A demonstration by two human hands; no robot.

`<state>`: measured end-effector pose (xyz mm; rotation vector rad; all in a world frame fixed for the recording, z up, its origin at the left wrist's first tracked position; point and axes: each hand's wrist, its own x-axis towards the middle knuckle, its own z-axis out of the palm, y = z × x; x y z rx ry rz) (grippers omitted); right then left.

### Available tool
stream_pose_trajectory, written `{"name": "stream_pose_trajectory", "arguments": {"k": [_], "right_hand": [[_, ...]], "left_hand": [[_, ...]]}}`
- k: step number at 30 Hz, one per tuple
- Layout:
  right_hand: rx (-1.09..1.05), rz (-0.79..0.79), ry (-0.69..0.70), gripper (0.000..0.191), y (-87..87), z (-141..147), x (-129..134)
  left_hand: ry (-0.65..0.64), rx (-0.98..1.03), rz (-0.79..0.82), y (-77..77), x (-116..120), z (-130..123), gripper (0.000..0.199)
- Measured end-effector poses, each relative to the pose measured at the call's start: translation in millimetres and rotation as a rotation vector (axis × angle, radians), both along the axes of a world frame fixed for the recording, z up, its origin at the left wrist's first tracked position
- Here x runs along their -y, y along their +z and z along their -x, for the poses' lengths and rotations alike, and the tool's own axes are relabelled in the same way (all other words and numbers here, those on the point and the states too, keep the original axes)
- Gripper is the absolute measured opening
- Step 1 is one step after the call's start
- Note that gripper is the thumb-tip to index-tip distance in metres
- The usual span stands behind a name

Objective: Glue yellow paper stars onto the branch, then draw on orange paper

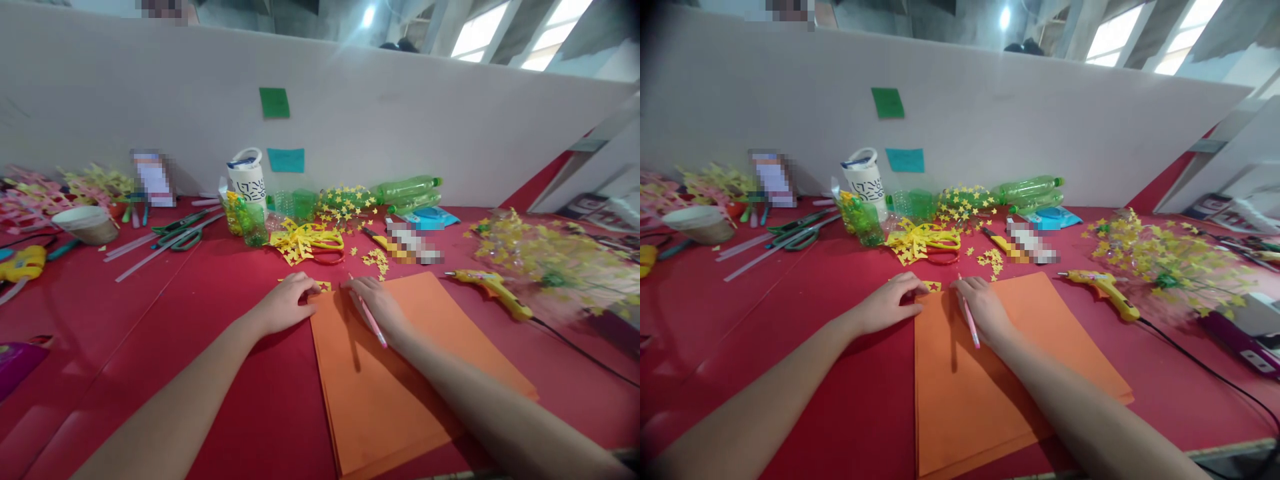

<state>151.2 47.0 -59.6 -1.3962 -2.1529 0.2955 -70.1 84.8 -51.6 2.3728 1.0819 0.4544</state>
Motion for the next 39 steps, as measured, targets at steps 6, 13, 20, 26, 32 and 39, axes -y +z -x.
{"name": "stream_pose_trajectory", "arguments": {"k": [6, 13, 20, 26, 32, 39], "right_hand": [[0.158, -0.051, -0.042, 0.026, -4.1, 5.2, 1.4], [0.198, 0.01, -0.024, 0.029, 3.0, 2.2, -4.9], [0.33, -0.003, -0.044, 0.027, 1.0, 0.3, -13.8], [0.268, -0.064, -0.062, 0.022, -4.4, 4.7, -13.2], [0.088, -0.038, -0.019, 0.027, -7.2, 0.3, -14.4], [-0.067, 0.016, 0.057, 0.029, -12.0, -1.7, -40.5]], "left_hand": [[0.044, 0.005, -0.183, -2.9, -7.2, 3.2, 0.021], [0.25, -0.161, -0.298, -9.6, -14.1, 12.6, 0.038], [0.003, 0.034, -0.112, -0.8, 3.8, -5.5, 0.021], [0.085, 0.021, -0.077, -2.1, 14.6, -17.5, 0.032], [0.212, -0.006, -0.141, -5.2, 19.9, -28.2, 0.013], [0.237, 0.091, -0.004, -7.4, 15.5, -31.6, 0.023]]}}
